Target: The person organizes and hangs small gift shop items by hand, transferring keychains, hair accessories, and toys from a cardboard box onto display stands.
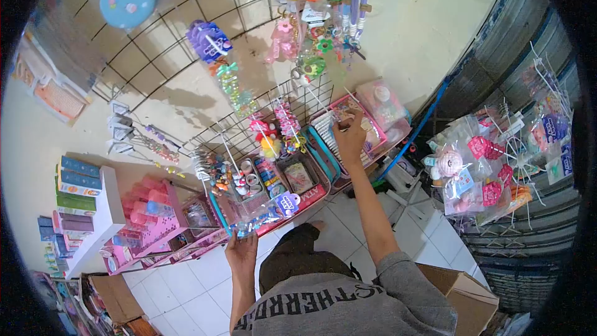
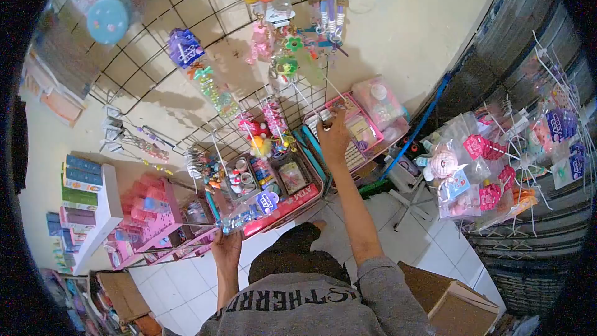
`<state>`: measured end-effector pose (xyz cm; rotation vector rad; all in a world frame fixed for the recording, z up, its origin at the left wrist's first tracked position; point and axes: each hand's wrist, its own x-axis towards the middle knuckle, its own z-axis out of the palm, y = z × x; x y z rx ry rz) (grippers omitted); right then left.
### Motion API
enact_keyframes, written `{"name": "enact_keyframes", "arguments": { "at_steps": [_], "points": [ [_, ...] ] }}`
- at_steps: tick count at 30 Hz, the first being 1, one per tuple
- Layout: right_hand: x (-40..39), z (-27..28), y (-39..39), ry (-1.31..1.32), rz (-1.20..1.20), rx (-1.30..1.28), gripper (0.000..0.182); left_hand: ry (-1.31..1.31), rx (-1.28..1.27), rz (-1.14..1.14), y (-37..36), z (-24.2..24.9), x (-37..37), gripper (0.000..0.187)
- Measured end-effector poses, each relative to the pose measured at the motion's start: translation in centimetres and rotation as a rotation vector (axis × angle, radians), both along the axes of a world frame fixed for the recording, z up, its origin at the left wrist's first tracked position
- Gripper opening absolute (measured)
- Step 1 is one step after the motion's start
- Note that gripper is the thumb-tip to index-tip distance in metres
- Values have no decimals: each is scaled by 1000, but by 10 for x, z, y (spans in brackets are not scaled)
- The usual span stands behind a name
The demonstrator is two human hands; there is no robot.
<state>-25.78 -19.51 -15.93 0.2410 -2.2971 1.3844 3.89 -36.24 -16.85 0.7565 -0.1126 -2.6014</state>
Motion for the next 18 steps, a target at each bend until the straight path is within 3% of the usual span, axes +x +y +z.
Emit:
{"name": "enact_keyframes", "arguments": {
  "at_steps": [10, 18],
  "points": [
    [6, 2, -14, 88, -55, 139, 41, -9, -3, 48, -5, 0, 13, 16],
    [9, 5, -19, 66, -77, 99, 37, -12, 6, 56, -8, -4, 13, 17]
  ]
}}
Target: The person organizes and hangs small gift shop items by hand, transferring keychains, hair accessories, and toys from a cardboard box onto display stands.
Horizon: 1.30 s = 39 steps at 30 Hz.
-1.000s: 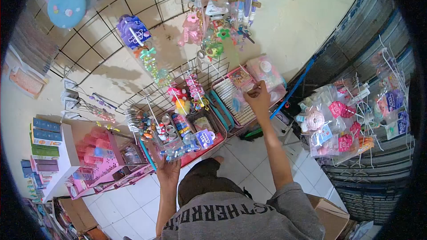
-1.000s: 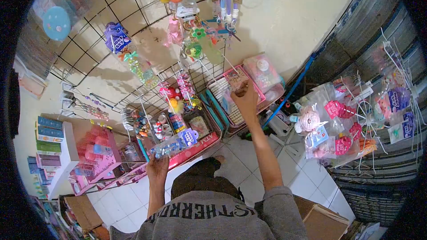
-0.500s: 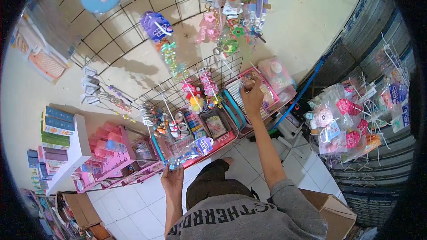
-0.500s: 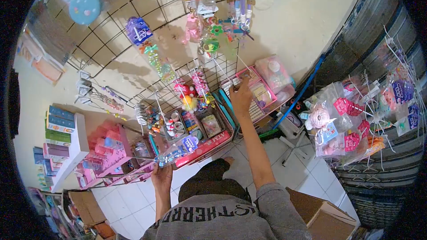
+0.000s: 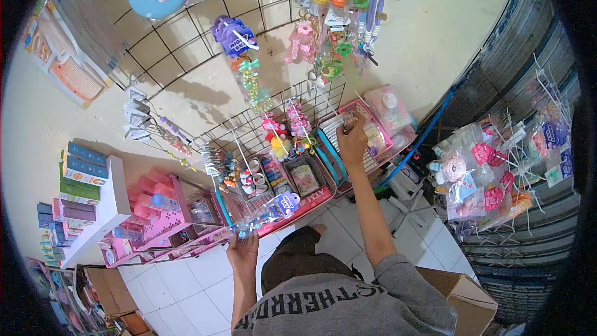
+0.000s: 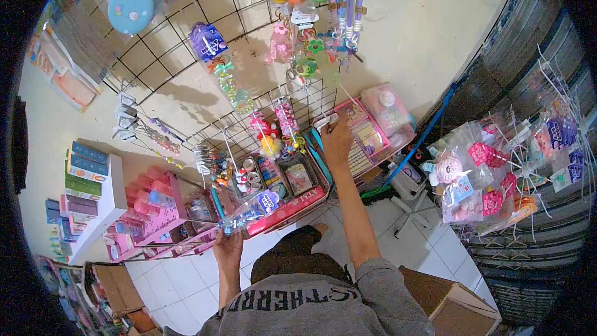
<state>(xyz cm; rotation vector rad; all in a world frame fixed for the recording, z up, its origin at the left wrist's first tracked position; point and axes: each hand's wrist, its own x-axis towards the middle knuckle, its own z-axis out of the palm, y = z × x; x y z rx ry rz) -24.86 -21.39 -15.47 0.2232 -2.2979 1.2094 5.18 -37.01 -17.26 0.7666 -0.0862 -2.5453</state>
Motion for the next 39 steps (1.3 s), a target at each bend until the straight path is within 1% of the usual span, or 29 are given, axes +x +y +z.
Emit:
{"name": "enact_keyframes", "arguments": {
  "at_steps": [5, 8, 10, 13, 16, 20, 22, 26, 28, 31, 34, 38, 39],
  "points": [
    [-2, -5, -5, 20, -30, 28, 37, -12, 14, -3, 0, -3, -2, 17],
    [-5, -11, -6, -23, 8, -27, 38, 51, -4, -12, 0, -3, -3, 17],
    [-6, -16, -6, 35, 14, 12, 41, 23, 16, 10, 1, -4, -3, 18],
    [-4, -12, -7, 51, 33, 19, 44, -21, 24, 22, -1, -7, -3, 18],
    [-6, -11, -9, 27, 13, 0, 45, 34, 14, 22, 0, -6, -6, 16],
    [-9, -7, -8, 59, 2, -15, 48, 1, 18, 31, 0, -5, -6, 16],
    [-9, 0, -5, -55, 35, -66, 53, 23, 17, 16, 0, -5, -6, 16],
    [-15, -2, -2, -25, 51, -97, 52, 50, -19, 10, 1, -4, -6, 17],
    [-18, 4, 0, -75, 82, -154, 53, -24, -1, 13, 1, -2, -8, 18],
    [-20, 3, 3, -62, 92, -94, 55, 0, 2, 10, 0, -7, -8, 18],
    [-24, 3, 4, -110, 129, -145, 55, -9, -6, -1, 0, -10, -9, 17],
    [-25, 3, 5, -116, 82, -132, 54, -43, -36, 31, 3, -4, -12, 14],
    [-26, 2, 5, -130, 104, -136, 53, -45, -49, 14, 1, -5, -13, 14]
  ]
}}
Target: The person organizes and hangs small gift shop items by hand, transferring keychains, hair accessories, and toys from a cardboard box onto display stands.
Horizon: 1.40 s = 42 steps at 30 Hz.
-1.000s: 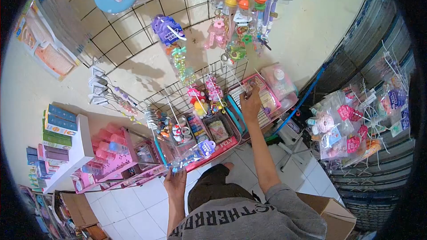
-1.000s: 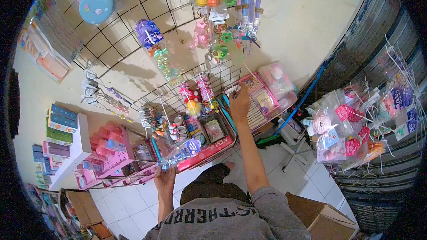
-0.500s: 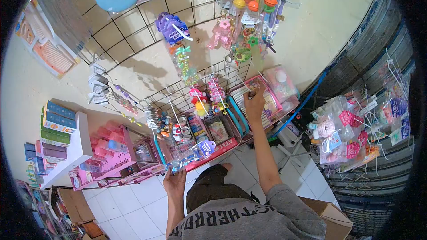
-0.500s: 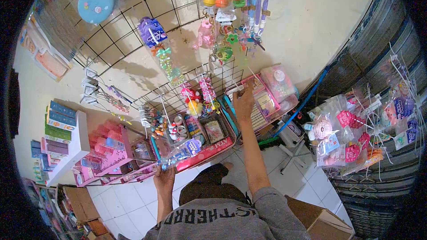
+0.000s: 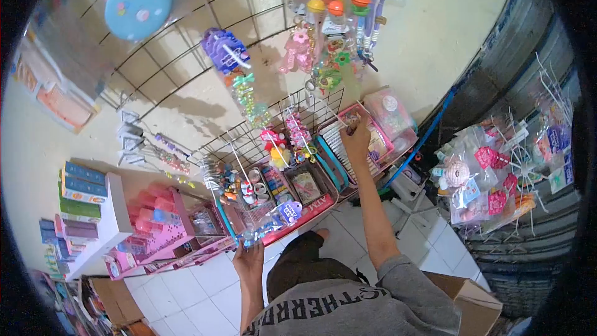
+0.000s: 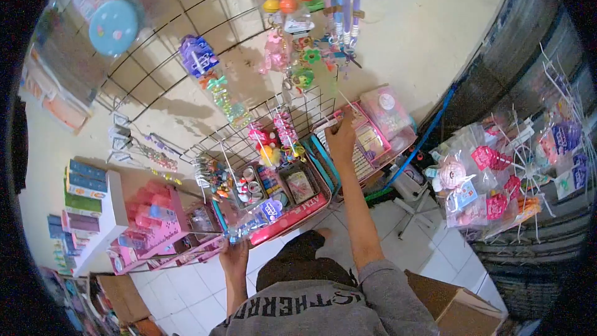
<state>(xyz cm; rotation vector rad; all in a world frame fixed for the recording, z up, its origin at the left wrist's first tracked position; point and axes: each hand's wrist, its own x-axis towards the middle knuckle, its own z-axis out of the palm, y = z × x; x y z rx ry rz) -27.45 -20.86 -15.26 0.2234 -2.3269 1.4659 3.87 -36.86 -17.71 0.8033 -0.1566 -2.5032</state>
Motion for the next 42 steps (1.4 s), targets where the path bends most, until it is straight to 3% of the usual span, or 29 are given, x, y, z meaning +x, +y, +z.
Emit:
{"name": "enact_keyframes", "arguments": {
  "at_steps": [5, 16, 18, 20, 22, 24, 26, 27, 30, 35, 37, 38, 40, 42],
  "points": [
    [-6, -14, 3, 13, -45, 0, 57, -10, 21, -38, -4, -6, 6, 19],
    [4, -6, 2, 59, 34, -300, 65, -147, -20, -136, -7, 13, -1, 25],
    [4, -7, 11, 345, -226, -130, 64, -175, -68, -157, -8, 16, -5, 23],
    [11, -17, 17, 205, -196, -248, 61, -165, 35, -154, -6, 18, -9, 22],
    [15, -24, 25, -44, 71, -541, 56, -203, 19, -148, -3, 16, -13, 22],
    [14, -31, 35, -63, 100, -528, 51, -235, 3, -143, 1, 15, -19, 22],
    [12, -33, 45, -95, 282, -510, 48, -262, 20, -125, 8, 17, -23, 23],
    [14, -26, 51, -217, 384, -666, 45, -267, 18, -128, 11, 17, -25, 23],
    [6, -32, 62, -224, 503, -644, 42, -277, 29, -96, 14, 14, -25, 26],
    [-16, -26, 69, -174, 571, -365, 40, -239, 50, -135, 12, 5, -17, 25],
    [-25, -30, 66, 93, 524, -191, 40, -239, 34, -144, 11, 2, -16, 24],
    [-24, -29, 64, 99, 531, -192, 40, -244, 21, -160, 12, 2, -17, 24],
    [-20, -26, 61, -242, 559, -582, 38, -228, 28, -146, 14, 3, -18, 23],
    [-21, -26, 57, -248, 573, -616, 39, -217, 36, -131, 18, 6, -19, 23]
  ]
}}
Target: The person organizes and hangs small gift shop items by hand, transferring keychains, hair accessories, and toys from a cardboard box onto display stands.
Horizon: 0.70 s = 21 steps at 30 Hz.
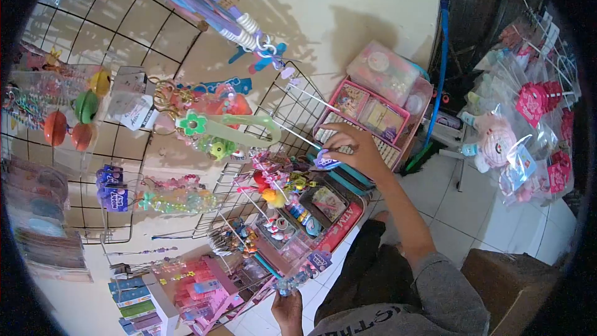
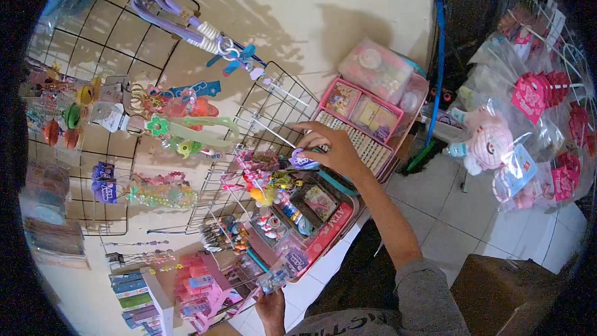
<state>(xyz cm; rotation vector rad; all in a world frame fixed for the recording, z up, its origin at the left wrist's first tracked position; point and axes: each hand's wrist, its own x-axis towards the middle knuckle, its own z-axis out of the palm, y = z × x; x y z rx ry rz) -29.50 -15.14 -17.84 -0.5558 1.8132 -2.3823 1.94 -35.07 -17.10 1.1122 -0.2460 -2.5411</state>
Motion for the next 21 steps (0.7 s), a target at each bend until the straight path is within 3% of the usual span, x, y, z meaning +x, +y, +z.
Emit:
{"name": "enact_keyframes", "arguments": {
  "at_steps": [2, 7, 11, 14, 16, 21],
  "points": [
    [0, -4, -3, 52, -53, -41, 42, -3, 27, 38, 4, 2, -4, 23],
    [-5, -8, -7, 107, -177, -5, 11, -18, 39, 57, 6, -2, -4, 22],
    [-11, -24, -10, 235, -151, 73, 13, -16, 69, 74, 6, -2, -6, 22],
    [-9, -26, -13, 233, -141, 27, 12, -17, 60, 86, 3, -5, -5, 23],
    [-9, -29, -14, 91, -88, -62, 12, -9, 53, 72, 3, -5, -6, 23],
    [-10, -34, -18, 107, -91, -39, 13, 22, 72, 60, 1, -7, -7, 24]
  ]
}}
